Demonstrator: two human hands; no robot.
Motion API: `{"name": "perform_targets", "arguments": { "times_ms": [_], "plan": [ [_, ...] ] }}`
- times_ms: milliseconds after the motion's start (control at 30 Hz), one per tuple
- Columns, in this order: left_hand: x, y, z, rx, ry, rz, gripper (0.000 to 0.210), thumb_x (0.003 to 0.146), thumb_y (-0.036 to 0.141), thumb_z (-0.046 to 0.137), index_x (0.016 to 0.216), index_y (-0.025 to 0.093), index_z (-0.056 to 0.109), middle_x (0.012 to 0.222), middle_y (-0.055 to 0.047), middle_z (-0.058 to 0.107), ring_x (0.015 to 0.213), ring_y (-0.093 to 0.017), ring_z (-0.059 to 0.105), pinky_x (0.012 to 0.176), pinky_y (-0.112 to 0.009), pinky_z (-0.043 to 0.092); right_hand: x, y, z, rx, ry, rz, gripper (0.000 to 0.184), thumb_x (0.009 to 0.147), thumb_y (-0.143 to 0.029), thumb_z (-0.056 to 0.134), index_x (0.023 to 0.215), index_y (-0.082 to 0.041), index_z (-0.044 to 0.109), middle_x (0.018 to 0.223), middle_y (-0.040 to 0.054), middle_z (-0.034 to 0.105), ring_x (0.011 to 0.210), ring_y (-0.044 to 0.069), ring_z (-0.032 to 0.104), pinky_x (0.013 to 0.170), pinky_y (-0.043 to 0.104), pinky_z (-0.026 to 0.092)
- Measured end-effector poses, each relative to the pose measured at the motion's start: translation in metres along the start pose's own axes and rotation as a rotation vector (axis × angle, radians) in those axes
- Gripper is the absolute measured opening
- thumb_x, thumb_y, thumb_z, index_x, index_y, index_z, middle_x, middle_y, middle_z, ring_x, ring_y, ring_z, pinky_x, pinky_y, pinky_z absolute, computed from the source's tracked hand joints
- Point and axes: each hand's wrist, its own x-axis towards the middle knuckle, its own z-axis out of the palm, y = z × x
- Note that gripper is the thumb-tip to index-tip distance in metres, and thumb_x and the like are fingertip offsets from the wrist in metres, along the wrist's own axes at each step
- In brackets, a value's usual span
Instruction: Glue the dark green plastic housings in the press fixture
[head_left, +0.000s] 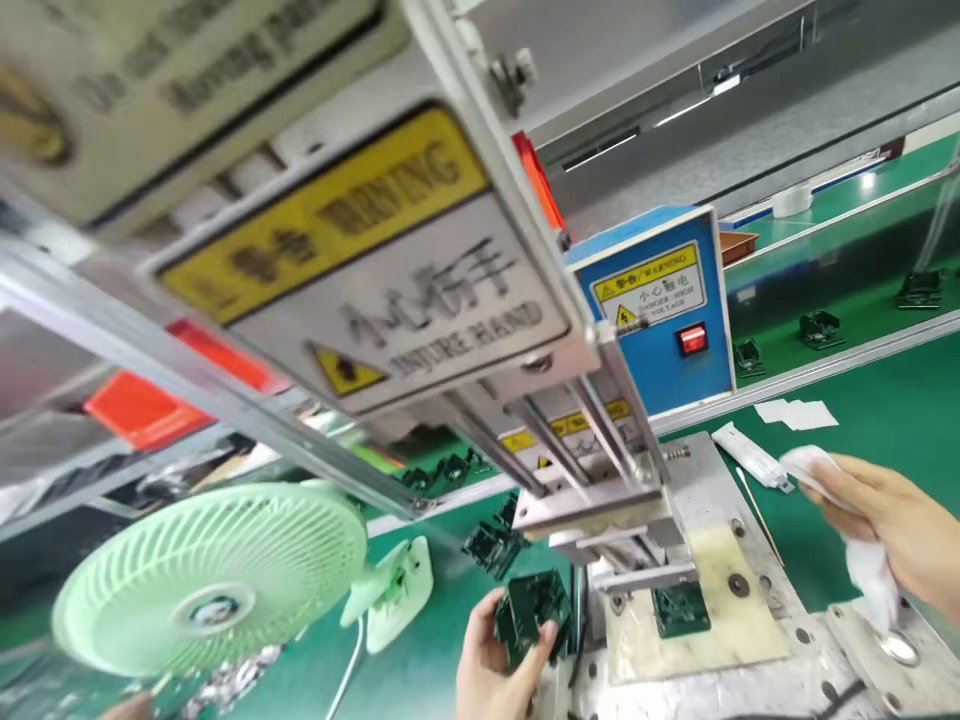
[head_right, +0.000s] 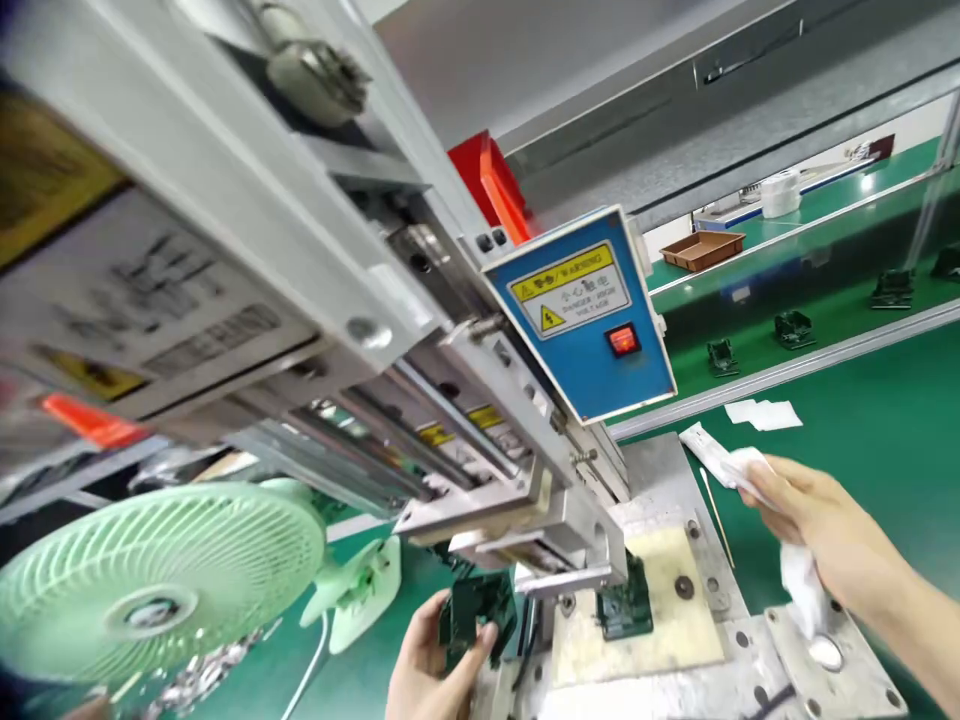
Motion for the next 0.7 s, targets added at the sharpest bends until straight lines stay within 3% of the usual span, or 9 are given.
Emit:
{"name": "perform_targets", "arguments": {
  "times_ms": [100, 200, 333, 433, 467, 533, 600, 667, 700],
  "plan": [
    [-0.010, -0.003, -0.005, -0.051, -0.003, -0.057, 0.078, 0.054, 0.058, 0.090, 0.112, 0.021, 0.052, 0.079, 0.002, 0.064, 0.049, -0.010, 0.051, 0.041, -0.020, 0.042, -0.062, 0.021, 0.012, 0.312, 0.016, 0.181, 0.048, 0.072, -0.077, 0.069, 0.069, -0.029, 0.068, 0.050, -0.0020, 0.031, 0.045, 0.013, 0.021, 0.045, 0.033, 0.021],
    [-0.030, -0.002, -0.021, -0.076, -0.111, 0.043, 0.067, 0.058, 0.050, 0.091, 0.107, 0.020, 0.056, 0.089, -0.002, 0.066, 0.068, -0.015, 0.062, 0.060, -0.024, 0.054, -0.108, 0.037, 0.027, 0.300, -0.064, 0.231, 0.049, 0.077, -0.075, 0.066, 0.072, -0.026, 0.070, 0.048, -0.0023, 0.033, 0.042, 0.012, 0.027, 0.046, 0.031, 0.027],
    [-0.062, 0.006, -0.038, -0.187, -0.668, 0.352, 0.059, 0.061, 0.054, 0.089, 0.101, 0.020, 0.064, 0.093, -0.006, 0.066, 0.080, -0.019, 0.065, 0.071, -0.029, 0.057, -0.146, 0.032, 0.035, 0.116, -0.408, 0.242, 0.049, 0.083, -0.073, 0.062, 0.085, -0.024, 0.072, 0.061, 0.0019, 0.051, 0.046, 0.014, 0.040, 0.046, 0.030, 0.033],
    [-0.076, 0.018, -0.031, -0.321, -0.957, 0.481, 0.072, 0.051, 0.059, 0.094, 0.105, 0.022, 0.064, 0.112, -0.013, 0.067, 0.095, -0.025, 0.070, 0.081, -0.036, 0.061, -0.152, 0.014, 0.042, -0.012, -0.606, 0.196, 0.045, 0.076, -0.077, 0.063, 0.091, -0.035, 0.073, 0.073, 0.0040, 0.058, 0.055, 0.022, 0.050, 0.049, 0.038, 0.043],
    [-0.077, 0.022, -0.025, -0.353, -1.057, 0.494, 0.074, 0.048, 0.059, 0.096, 0.103, 0.022, 0.063, 0.121, -0.015, 0.066, 0.103, -0.028, 0.071, 0.086, -0.040, 0.061, -0.151, 0.009, 0.046, -0.039, -0.688, 0.182, 0.045, 0.073, -0.079, 0.063, 0.089, -0.038, 0.073, 0.075, 0.0046, 0.060, 0.060, 0.026, 0.054, 0.054, 0.043, 0.049],
    [-0.078, 0.028, -0.012, -0.403, -1.257, 0.528, 0.072, 0.044, 0.058, 0.098, 0.097, 0.022, 0.065, 0.134, -0.018, 0.064, 0.118, -0.034, 0.069, 0.097, -0.045, 0.060, -0.150, 0.000, 0.055, -0.077, -0.849, 0.153, 0.046, 0.070, -0.083, 0.064, 0.083, -0.039, 0.074, 0.086, 0.0065, 0.064, 0.085, 0.036, 0.062, 0.081, 0.053, 0.056],
    [-0.078, 0.030, 0.001, -0.423, -1.361, 0.584, 0.069, 0.040, 0.058, 0.099, 0.090, 0.022, 0.066, 0.134, -0.016, 0.066, 0.126, -0.036, 0.066, 0.108, -0.048, 0.054, -0.150, -0.004, 0.063, -0.125, -0.930, 0.148, 0.044, 0.075, -0.080, 0.063, 0.080, -0.037, 0.075, 0.104, 0.0078, 0.067, 0.121, 0.042, 0.054, 0.113, 0.059, 0.040],
    [-0.079, 0.028, 0.010, -0.409, -1.379, 0.654, 0.069, 0.039, 0.060, 0.099, 0.088, 0.023, 0.067, 0.122, -0.015, 0.072, 0.119, -0.035, 0.070, 0.116, -0.051, 0.046, -0.153, -0.006, 0.067, -0.154, -0.931, 0.162, 0.043, 0.082, -0.074, 0.061, 0.081, -0.035, 0.076, 0.113, 0.0088, 0.065, 0.142, 0.042, 0.037, 0.125, 0.060, 0.020],
    [-0.080, 0.026, 0.013, -0.396, -1.378, 0.687, 0.071, 0.039, 0.061, 0.098, 0.090, 0.023, 0.068, 0.115, -0.014, 0.075, 0.112, -0.034, 0.073, 0.118, -0.053, 0.044, -0.154, -0.007, 0.068, -0.145, -0.930, 0.181, 0.043, 0.084, -0.073, 0.060, 0.081, -0.033, 0.075, 0.115, 0.0094, 0.063, 0.144, 0.041, 0.034, 0.125, 0.060, 0.018]
  ]
}}
